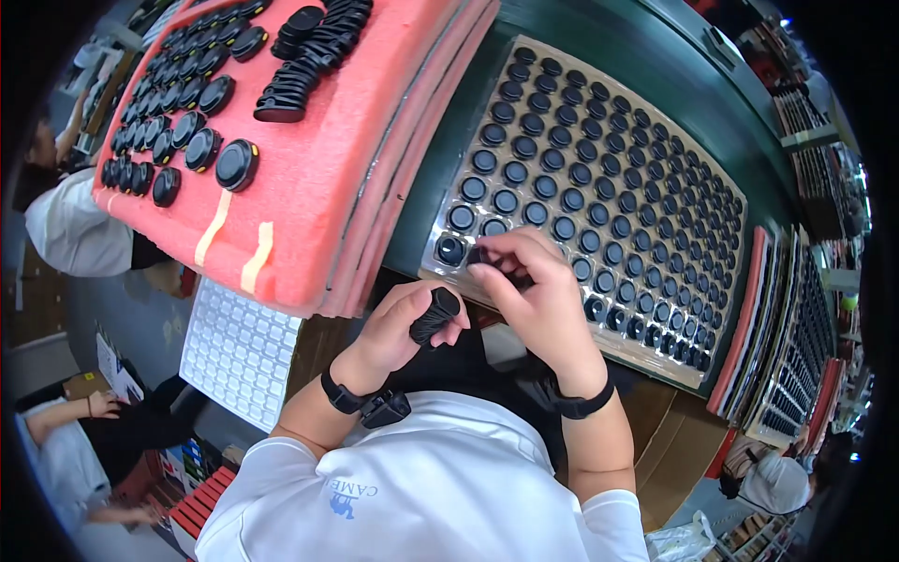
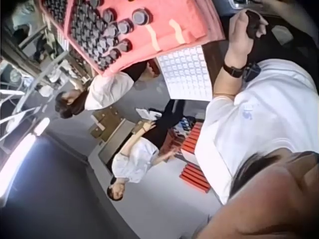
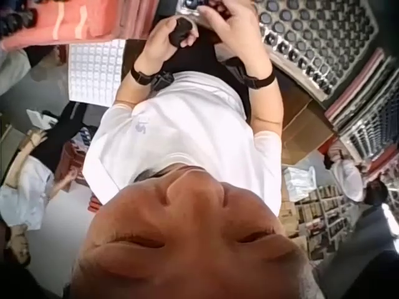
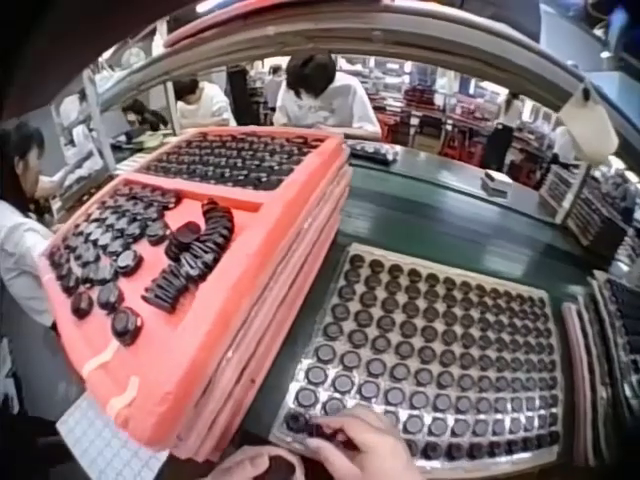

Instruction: The person picks up a black component from a tray, joins it with a black ring and a black cap by hand, and places the assembled unit back into the tray. This process is repeated, occasionally reaching for additional parts from a pink foam tray.

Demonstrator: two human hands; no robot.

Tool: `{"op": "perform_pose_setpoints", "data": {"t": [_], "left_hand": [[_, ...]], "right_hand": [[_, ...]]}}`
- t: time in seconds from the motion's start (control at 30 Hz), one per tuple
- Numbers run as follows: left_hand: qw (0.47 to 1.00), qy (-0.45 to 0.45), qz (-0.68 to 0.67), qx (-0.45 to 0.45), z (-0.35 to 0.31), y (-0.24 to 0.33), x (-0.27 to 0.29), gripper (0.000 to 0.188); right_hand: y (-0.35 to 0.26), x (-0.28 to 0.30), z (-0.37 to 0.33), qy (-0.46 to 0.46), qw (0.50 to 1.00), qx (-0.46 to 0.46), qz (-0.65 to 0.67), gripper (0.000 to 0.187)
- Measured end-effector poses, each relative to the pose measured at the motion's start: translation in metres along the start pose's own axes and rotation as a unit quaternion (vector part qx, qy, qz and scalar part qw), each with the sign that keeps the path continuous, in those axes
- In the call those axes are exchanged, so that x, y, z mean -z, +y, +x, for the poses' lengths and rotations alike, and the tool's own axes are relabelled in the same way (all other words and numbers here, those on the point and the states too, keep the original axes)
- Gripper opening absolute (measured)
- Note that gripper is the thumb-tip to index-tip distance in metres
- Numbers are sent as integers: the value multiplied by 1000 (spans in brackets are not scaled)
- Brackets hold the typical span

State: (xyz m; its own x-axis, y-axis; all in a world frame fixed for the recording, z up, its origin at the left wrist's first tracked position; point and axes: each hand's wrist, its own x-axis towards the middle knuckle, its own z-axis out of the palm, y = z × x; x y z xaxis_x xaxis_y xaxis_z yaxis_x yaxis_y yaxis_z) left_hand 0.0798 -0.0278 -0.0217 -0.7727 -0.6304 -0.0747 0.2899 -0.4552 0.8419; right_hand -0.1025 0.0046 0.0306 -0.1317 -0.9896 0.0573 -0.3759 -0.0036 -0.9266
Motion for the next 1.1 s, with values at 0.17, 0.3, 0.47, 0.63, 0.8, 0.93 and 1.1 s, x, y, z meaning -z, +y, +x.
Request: {"op": "perform_pose_setpoints", "data": {"t": [0.17, 0.3, 0.47, 0.63, 0.8, 0.93, 1.1], "left_hand": [[1000, 19, 19, 4, -4, 3, 7, 65], [999, 29, 27, 4, -4, 3, 8, 69], [997, 31, -1, -70, -6, 3, 5, 37], [978, 90, 115, -147, 4, 17, -21, 34], [923, 50, 290, -247, 15, 14, -28, 43], [946, 40, 267, -181, 8, 12, -38, 44], [958, 67, 236, -150, 1, 12, -56, 45]], "right_hand": [[3, -18, 27, 62, 942, 161, -286, 21], [10, -27, 36, 81, 922, 148, -349, 22], [0, -15, 23, 76, 969, 82, -220, 20], [-11, 1, -15, -2, 968, -107, 226, 19], [-7, 8, -38, -13, 972, -60, 227, 23], [-6, 16, -51, 7, 981, 2, 192, 21], [-3, 23, -64, 5, 982, 38, 182, 26]]}}
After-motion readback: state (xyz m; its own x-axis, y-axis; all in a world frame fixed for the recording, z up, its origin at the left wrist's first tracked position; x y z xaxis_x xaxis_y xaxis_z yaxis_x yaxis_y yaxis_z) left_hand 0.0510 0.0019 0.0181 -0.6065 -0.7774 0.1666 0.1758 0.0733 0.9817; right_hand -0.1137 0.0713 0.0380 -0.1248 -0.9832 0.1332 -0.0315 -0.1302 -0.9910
